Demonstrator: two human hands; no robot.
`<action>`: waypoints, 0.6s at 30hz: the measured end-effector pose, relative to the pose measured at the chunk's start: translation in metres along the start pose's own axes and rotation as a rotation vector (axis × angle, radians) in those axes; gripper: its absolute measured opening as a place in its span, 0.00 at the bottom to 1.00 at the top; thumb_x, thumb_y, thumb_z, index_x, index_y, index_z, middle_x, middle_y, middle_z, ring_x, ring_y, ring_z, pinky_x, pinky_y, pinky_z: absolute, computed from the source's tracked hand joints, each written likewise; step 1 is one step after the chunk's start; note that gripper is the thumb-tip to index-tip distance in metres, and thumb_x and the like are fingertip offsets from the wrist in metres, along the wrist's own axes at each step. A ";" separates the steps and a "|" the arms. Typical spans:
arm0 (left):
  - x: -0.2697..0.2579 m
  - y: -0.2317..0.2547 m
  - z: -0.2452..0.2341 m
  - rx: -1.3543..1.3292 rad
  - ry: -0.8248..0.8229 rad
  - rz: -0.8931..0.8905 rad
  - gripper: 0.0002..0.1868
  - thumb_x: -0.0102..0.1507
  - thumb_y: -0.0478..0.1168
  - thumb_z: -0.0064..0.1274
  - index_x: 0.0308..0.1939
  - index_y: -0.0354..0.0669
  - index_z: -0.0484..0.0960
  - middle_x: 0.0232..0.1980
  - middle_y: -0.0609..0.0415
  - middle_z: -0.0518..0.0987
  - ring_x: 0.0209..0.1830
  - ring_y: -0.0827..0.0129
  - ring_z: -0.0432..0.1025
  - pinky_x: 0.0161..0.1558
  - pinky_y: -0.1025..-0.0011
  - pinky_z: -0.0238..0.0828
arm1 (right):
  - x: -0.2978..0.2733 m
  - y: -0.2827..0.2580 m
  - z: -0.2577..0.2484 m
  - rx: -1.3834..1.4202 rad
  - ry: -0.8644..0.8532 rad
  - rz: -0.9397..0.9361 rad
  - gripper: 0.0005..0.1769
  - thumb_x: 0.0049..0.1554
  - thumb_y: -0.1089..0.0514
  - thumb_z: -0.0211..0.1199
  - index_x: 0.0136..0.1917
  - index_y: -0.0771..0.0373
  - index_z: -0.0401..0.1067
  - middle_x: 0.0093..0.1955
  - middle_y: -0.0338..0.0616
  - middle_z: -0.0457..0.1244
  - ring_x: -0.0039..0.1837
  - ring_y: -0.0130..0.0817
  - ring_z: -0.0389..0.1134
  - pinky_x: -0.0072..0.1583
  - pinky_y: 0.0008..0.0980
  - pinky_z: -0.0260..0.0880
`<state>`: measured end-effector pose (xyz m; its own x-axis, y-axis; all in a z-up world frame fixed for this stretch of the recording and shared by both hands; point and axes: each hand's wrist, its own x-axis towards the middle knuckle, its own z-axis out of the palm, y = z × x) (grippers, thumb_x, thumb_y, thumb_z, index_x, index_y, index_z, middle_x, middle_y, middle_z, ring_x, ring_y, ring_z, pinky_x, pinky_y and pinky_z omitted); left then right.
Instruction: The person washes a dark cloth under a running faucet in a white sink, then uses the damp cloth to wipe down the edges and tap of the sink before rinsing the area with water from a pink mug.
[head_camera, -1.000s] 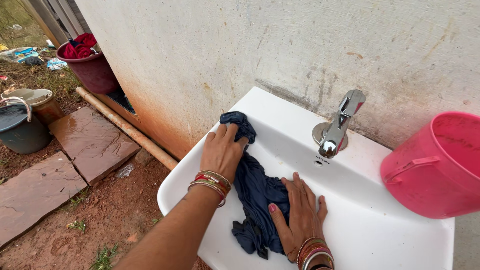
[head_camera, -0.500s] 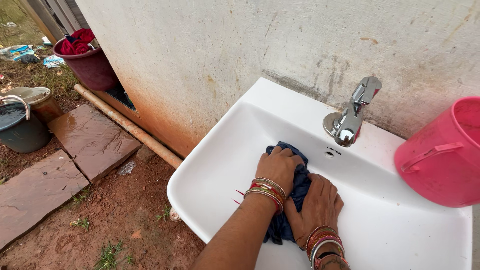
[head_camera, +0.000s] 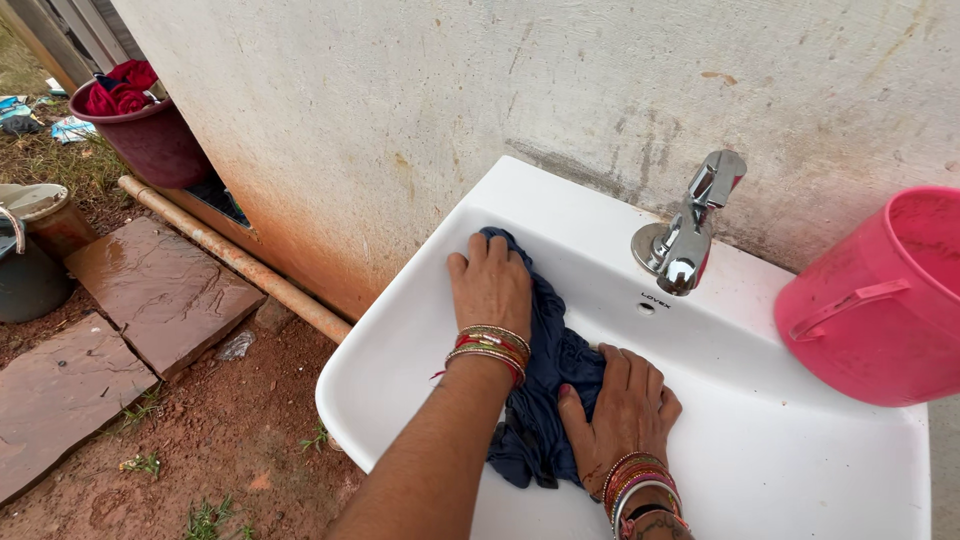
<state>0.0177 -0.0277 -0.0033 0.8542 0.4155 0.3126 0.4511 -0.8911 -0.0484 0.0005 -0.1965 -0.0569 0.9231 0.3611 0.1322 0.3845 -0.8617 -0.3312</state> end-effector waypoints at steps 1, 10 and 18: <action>-0.004 0.009 0.004 0.002 -0.003 -0.001 0.08 0.59 0.39 0.60 0.42 0.50 0.85 0.48 0.59 0.74 0.56 0.64 0.64 0.54 0.62 0.59 | 0.000 0.000 0.001 0.002 -0.003 -0.001 0.41 0.54 0.40 0.56 0.74 0.60 0.57 0.68 0.48 0.54 0.74 0.41 0.49 0.74 0.50 0.39; -0.025 0.046 0.016 -0.508 -0.339 0.026 0.16 0.66 0.50 0.53 0.52 0.48 0.84 0.56 0.57 0.76 0.64 0.64 0.63 0.63 0.51 0.52 | 0.007 0.000 0.005 -0.153 -0.078 0.067 0.45 0.54 0.36 0.57 0.73 0.65 0.52 0.69 0.49 0.52 0.76 0.40 0.46 0.74 0.49 0.39; -0.016 -0.027 -0.013 0.022 -0.089 0.073 0.15 0.58 0.50 0.62 0.46 0.51 0.83 0.53 0.55 0.73 0.60 0.61 0.61 0.62 0.54 0.53 | -0.002 0.000 -0.003 -0.018 -0.058 -0.063 0.36 0.54 0.43 0.53 0.75 0.47 0.62 0.68 0.38 0.56 0.74 0.35 0.51 0.75 0.50 0.39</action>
<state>-0.0114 -0.0131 0.0049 0.9041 0.3650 0.2222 0.3916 -0.9158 -0.0893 -0.0017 -0.1982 -0.0546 0.8953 0.4345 0.0979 0.4425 -0.8425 -0.3072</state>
